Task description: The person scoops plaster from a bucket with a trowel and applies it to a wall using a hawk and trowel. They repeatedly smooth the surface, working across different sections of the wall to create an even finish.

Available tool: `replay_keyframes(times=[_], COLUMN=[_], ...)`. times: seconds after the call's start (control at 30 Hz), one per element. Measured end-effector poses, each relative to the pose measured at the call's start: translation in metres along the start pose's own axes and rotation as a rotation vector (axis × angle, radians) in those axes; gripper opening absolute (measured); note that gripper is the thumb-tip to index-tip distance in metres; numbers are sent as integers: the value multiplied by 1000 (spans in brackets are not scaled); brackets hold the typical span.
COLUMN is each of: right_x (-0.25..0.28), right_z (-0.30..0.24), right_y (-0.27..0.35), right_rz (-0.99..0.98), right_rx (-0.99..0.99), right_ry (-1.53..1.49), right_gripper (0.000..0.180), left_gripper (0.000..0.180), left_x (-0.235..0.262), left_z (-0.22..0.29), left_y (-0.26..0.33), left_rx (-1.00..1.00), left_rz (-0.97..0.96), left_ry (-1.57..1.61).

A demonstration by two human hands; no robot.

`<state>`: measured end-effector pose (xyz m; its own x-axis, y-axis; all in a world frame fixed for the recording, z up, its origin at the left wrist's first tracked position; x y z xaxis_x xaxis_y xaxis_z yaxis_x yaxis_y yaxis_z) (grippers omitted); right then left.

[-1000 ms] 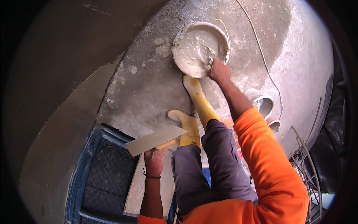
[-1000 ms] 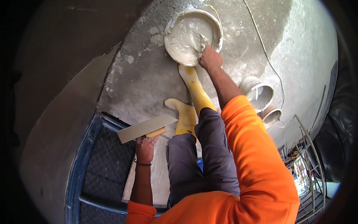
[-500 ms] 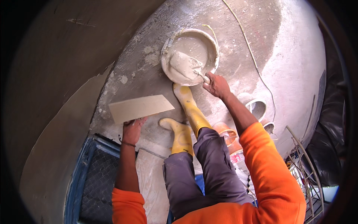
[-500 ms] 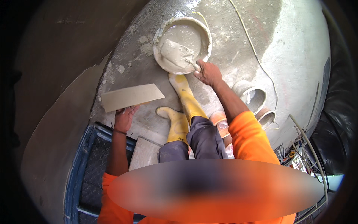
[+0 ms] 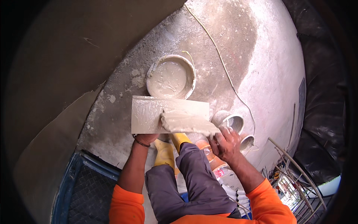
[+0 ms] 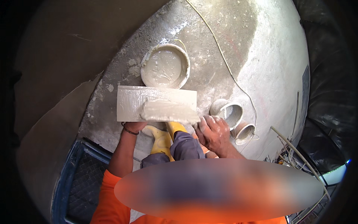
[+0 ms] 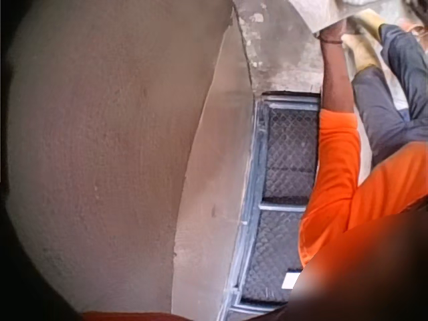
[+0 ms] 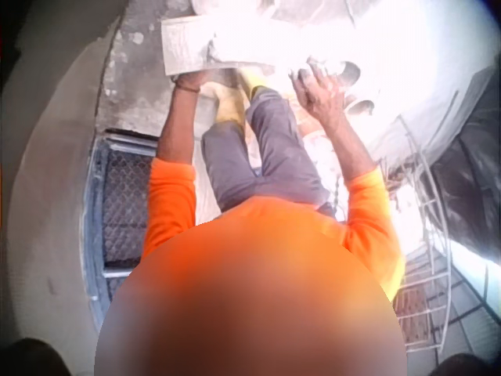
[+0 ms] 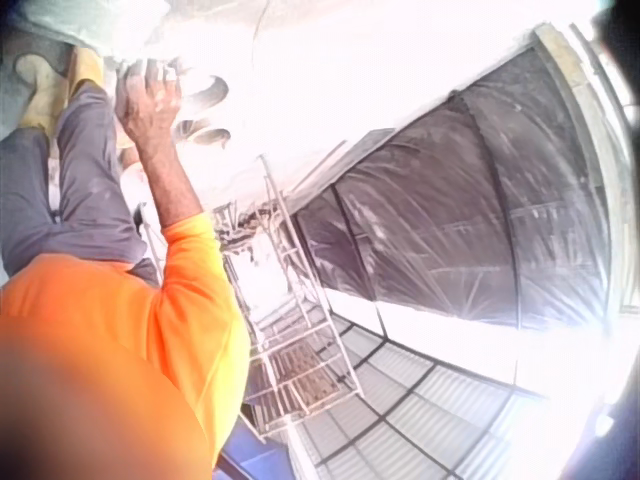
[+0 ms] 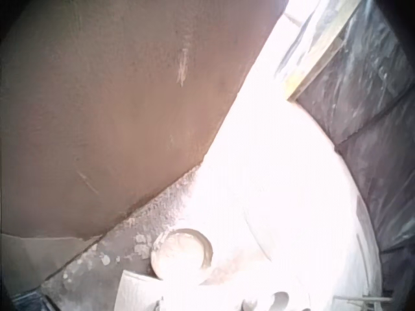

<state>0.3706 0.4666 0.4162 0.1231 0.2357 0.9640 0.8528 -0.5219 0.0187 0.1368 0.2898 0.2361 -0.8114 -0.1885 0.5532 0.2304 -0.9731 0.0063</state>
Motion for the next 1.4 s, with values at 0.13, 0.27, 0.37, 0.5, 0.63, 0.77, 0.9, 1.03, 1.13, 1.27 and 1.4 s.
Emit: replay_keyframes(times=[0.13, 0.27, 0.37, 0.5, 0.63, 0.77, 0.9, 1.03, 1.13, 1.27, 1.4], right_x=[34, 50, 60, 72, 25, -115, -194, -188, -156, -107, -52], right_z=[-21, -34, -48, -57, -30, -1, -21, -129, -225, -298, -305], right_y=[13, 18, 18, 21, 12, -16, -31, -21, -3, -1, 0], right_rz=[33, -15, 29, 166, 71, -144, -253, -352, -488, -561, -555], right_rx=[20, 19, 11, -181, -502, -494, -284, 209, 525, 507, 523], right_ry=[24, -30, -119, -343, -302, -302, 89, -99, -138, -304, -267], right_gripper=[46, 49, 41, 37, 35, 33, 48, 64, 60, 50, 43], left_gripper=[59, 61, 60, 59, 54, 49, 53, 41, 38, 36, 41], left_x=[27, 48, 53, 49, 44, 63, 95, 122, 139, 169, 223], left_z=[28, 38, 33, 14, -2, -16, -45, -50, -41, -43, -38], left_y=[-6, -4, 4, 29, 64, 112, 181, 237, 267, 286, 306], left_rx=[3, 3, -118, -64, 330, 390, 463, 484, 465, 484, 259], left_rz=[163, 145, 280, 275, 293, 492, 240, 449, 538, 865, 1065], left_ry=[-17, -140, -274, -86, 1390, 1752, 100, -100, -209, 304, 1001])
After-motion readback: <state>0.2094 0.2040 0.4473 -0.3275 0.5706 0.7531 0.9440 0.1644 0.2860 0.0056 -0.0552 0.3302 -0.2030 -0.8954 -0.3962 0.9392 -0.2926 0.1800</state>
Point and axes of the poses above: each hand's wrist, its own y-axis away from the middle knuckle, its own x-axis out of the back of the hand, z = x × y, the point moved 2 cm from there along -y, towards the middle knuckle, and after that the axes turned 4 degrees about y, right-handed, at the moved point
